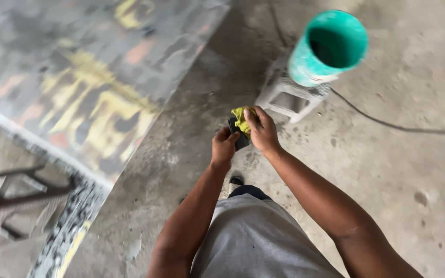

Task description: The person scrubs a large, flat, patterned surface with a yellow sponge and a black scraper. They repeatedly wipe the surface, occasionally dipping the sponge into a green bucket of water to rinse it before resuming scrubbing.

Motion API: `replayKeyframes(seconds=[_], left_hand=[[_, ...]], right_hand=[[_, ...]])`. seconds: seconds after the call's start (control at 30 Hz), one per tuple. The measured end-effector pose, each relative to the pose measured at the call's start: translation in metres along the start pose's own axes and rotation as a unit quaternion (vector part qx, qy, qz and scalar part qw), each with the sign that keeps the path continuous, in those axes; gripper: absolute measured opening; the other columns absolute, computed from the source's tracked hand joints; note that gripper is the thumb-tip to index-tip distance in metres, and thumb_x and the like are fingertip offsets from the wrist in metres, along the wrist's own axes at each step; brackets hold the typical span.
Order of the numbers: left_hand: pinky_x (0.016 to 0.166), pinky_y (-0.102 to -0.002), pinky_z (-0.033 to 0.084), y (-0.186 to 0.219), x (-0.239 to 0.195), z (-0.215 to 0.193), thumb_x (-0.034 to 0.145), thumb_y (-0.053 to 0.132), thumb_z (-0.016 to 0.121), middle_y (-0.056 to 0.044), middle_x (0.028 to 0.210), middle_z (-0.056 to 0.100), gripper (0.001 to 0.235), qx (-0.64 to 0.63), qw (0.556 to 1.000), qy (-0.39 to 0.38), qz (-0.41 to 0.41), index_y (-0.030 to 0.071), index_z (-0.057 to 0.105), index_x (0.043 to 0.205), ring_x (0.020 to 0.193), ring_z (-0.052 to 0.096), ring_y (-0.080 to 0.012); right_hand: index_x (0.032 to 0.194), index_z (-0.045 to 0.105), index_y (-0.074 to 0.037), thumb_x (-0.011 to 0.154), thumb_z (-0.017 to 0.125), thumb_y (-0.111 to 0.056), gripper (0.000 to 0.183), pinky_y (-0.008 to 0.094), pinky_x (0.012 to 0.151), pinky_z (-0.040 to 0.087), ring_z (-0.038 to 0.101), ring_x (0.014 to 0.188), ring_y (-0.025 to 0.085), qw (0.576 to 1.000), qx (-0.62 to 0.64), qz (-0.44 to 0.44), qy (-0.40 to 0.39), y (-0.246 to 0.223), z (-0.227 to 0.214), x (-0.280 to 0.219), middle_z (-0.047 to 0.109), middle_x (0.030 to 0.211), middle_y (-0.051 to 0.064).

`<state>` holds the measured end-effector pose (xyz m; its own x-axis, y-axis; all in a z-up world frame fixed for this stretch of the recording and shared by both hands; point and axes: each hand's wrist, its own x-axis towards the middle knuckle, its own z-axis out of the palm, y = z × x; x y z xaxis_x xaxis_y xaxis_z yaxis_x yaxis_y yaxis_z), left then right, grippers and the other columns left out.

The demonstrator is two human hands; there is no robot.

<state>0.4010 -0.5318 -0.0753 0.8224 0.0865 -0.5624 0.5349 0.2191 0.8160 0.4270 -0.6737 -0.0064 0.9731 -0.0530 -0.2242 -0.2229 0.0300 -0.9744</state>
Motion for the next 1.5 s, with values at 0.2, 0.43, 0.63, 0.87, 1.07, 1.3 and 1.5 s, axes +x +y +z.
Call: replayKeyframes(seconds=[0.2, 0.43, 0.63, 0.87, 1.07, 1.3, 1.5], left_hand=[[0.071, -0.027, 0.052, -0.005, 0.067, 0.13, 0.096, 0.005, 0.065, -0.006, 0.102, 0.072, 0.023, 0.057, 0.992, -0.113, 0.021, 0.0, 0.066, 0.118, 0.085, 0.066, -0.012], [0.078, -0.026, 0.054, 0.033, 0.15, 0.274, 0.095, 0.005, 0.065, -0.007, 0.104, 0.073, 0.024, 0.025, 0.976, -0.214, 0.028, -0.002, 0.067, 0.118, 0.09, 0.067, -0.0117], [0.075, -0.028, 0.054, 0.056, 0.236, 0.374, 0.097, 0.005, 0.066, -0.005, 0.101, 0.071, 0.017, -0.04, 0.954, -0.298, -0.012, 0.0, 0.065, 0.114, 0.088, 0.066, -0.0123], [0.075, -0.033, 0.051, 0.037, 0.348, 0.408, 0.093, 0.008, 0.073, -0.008, 0.096, 0.07, 0.023, 0.207, 0.935, -0.281, 0.066, 0.0, 0.07, 0.114, 0.086, 0.064, -0.017], [0.081, -0.037, 0.054, 0.01, 0.424, 0.365, 0.085, 0.015, 0.074, -0.013, 0.102, 0.076, 0.03, 0.439, 0.888, -0.123, 0.062, 0.001, 0.071, 0.111, 0.094, 0.072, -0.025], [0.08, -0.035, 0.052, 0.003, 0.438, 0.355, 0.091, 0.011, 0.068, -0.009, 0.106, 0.073, 0.03, 0.332, 0.924, -0.172, -0.076, -0.001, 0.067, 0.118, 0.093, 0.068, -0.0176], [0.083, -0.03, 0.052, 0.009, 0.439, 0.389, 0.091, 0.011, 0.067, -0.008, 0.103, 0.074, 0.03, 0.324, 0.933, -0.146, -0.066, -0.001, 0.066, 0.119, 0.093, 0.068, -0.0139]], right_hand=[[0.124, 0.062, -0.009, 0.107, 0.053, -0.033, 0.03, 0.023, 0.063, 0.058, 0.071, 0.084, 0.007, 0.975, 0.194, 0.013, 0.11, -0.027, -0.121, 0.055, 0.075, 0.105, 0.001], [0.13, 0.061, -0.009, 0.107, 0.057, -0.027, 0.029, 0.027, 0.077, 0.059, 0.069, 0.099, 0.008, 0.949, 0.205, -0.045, 0.236, -0.067, -0.232, 0.138, 0.07, 0.117, 0.001], [0.134, 0.06, -0.011, 0.11, 0.057, -0.026, 0.028, 0.03, 0.089, 0.058, 0.059, 0.099, 0.007, 0.936, 0.195, -0.107, 0.274, -0.102, -0.292, 0.2, 0.059, 0.107, -0.002], [0.137, 0.06, -0.012, 0.112, 0.058, -0.021, 0.027, 0.029, 0.093, 0.056, 0.062, 0.109, 0.009, 0.925, 0.186, -0.078, 0.324, -0.018, -0.328, 0.29, 0.065, 0.123, 0.001], [0.144, 0.048, -0.015, 0.1, 0.062, -0.015, 0.047, 0.028, 0.093, 0.053, 0.061, 0.117, 0.012, 0.93, 0.054, 0.071, 0.356, 0.128, -0.367, 0.328, 0.06, 0.134, 0.008], [0.143, 0.054, -0.008, 0.099, 0.069, -0.017, 0.048, 0.033, 0.098, 0.053, 0.066, 0.125, 0.023, 0.949, 0.022, 0.2, 0.244, 0.245, -0.374, 0.31, 0.067, 0.138, 0.014], [0.142, 0.05, -0.011, 0.094, 0.068, -0.026, 0.053, 0.039, 0.093, 0.055, 0.068, 0.119, 0.029, 0.949, -0.1, 0.293, 0.058, 0.239, -0.376, 0.363, 0.065, 0.138, 0.013]])
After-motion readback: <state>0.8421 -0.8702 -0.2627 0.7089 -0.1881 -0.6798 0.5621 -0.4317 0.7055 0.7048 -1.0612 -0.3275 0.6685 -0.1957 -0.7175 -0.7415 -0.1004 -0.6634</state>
